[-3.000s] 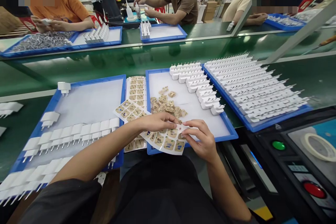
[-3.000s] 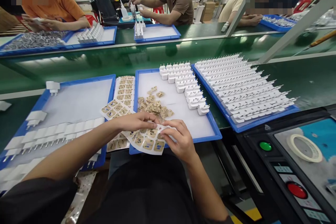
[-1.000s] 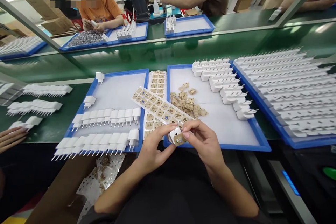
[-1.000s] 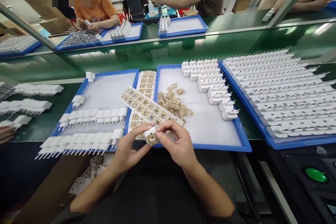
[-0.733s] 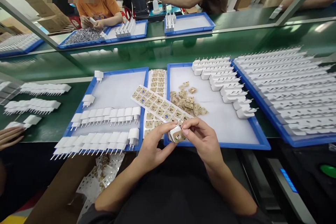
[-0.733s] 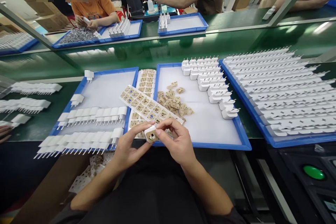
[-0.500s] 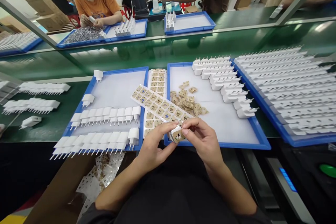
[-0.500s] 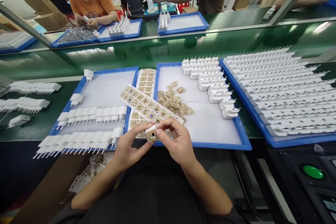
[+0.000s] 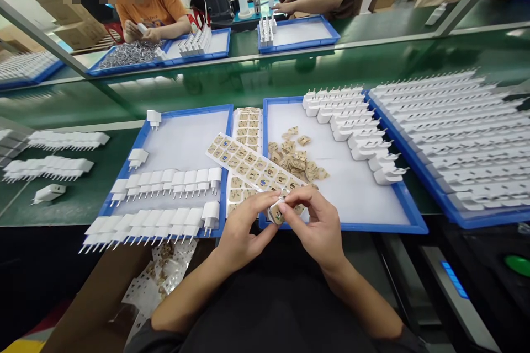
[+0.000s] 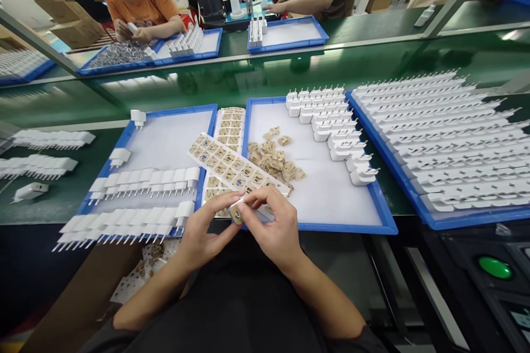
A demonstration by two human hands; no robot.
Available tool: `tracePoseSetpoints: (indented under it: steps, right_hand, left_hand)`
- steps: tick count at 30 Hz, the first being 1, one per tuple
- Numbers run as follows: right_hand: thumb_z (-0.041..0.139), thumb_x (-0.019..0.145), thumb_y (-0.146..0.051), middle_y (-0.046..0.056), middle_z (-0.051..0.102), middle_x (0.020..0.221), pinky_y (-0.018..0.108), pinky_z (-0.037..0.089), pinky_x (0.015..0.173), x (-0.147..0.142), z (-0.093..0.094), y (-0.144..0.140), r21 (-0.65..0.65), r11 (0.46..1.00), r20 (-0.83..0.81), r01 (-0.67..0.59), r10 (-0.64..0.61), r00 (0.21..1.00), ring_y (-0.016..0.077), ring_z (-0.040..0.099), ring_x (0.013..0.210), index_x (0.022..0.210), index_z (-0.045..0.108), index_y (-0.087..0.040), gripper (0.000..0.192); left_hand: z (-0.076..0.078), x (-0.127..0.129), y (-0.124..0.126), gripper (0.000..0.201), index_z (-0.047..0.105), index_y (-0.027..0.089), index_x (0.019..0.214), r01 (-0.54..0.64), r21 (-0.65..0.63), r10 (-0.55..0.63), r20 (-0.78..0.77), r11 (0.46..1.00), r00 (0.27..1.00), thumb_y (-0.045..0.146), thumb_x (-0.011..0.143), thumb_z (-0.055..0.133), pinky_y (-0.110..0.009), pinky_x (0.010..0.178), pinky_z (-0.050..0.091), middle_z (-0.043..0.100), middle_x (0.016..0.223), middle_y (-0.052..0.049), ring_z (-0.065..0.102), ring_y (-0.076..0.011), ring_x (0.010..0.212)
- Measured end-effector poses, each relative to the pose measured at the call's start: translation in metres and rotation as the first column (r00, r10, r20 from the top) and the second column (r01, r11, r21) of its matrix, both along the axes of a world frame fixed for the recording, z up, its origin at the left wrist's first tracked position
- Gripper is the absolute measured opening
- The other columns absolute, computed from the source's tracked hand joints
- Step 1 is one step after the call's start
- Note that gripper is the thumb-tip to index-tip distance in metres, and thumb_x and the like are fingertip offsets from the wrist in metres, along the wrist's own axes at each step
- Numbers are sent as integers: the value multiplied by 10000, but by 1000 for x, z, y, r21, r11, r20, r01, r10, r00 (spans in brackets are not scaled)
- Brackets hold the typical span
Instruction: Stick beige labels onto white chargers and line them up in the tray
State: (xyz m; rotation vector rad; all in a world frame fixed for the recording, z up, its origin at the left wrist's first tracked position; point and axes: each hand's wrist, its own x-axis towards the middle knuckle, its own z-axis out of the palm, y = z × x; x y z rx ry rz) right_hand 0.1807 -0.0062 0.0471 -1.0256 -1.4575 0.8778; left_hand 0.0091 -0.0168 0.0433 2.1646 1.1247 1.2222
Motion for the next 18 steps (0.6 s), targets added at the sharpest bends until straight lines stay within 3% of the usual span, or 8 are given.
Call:
tracePoseSetpoints:
  steps: [3,5,8,11,18]
  right_hand:
    - [720,875,-208,33,647,909,347,547,724,0,-1,2,106,989,75,102,-110,991,182,603,772,936,675,-261,92]
    - [709,882,-223,51,624,987,333,559,728,2,-2,6,76,988,28,137,-139,990,187,608,841,964,681,-259,93]
    - [656,927,-275,52,622,1005,331,569,807,5,-5,10,-112,992,-171,-56,36,985,200,623,957,990,678,-257,70]
    - [682,909,-321,49,628,1027,343,559,864,2,-8,10,-200,944,-338,-264,187,922,209,622,1010,992,682,-258,104]
    - [719,867,-269,24,608,959,319,528,882,-9,-10,8,-213,927,-486,-308,173,857,192,611,984,872,702,-259,20]
  left_hand:
    - [-2,0,-2,449,565,236,1313,-16,15,15,20,1000,1000,100,896,663,-428,1045,563,707,1276,-112,675,-243,1211]
    - [-3,1,-3,442,570,235,1293,-36,15,35,53,999,998,99,887,683,-435,1046,564,708,1271,-113,673,-244,1215]
    - [-4,3,-3,421,576,240,1266,-59,8,58,78,998,995,106,885,695,-440,1034,570,711,1260,-114,676,-245,1208]
    - [-5,4,-1,398,578,244,1250,-52,55,48,63,997,997,97,893,676,-434,1001,587,712,1240,-116,679,-247,1203]
    - [-8,2,2,496,554,262,1286,-28,193,29,-2,981,1000,25,864,666,-470,1031,572,701,1252,-116,663,-244,1227]
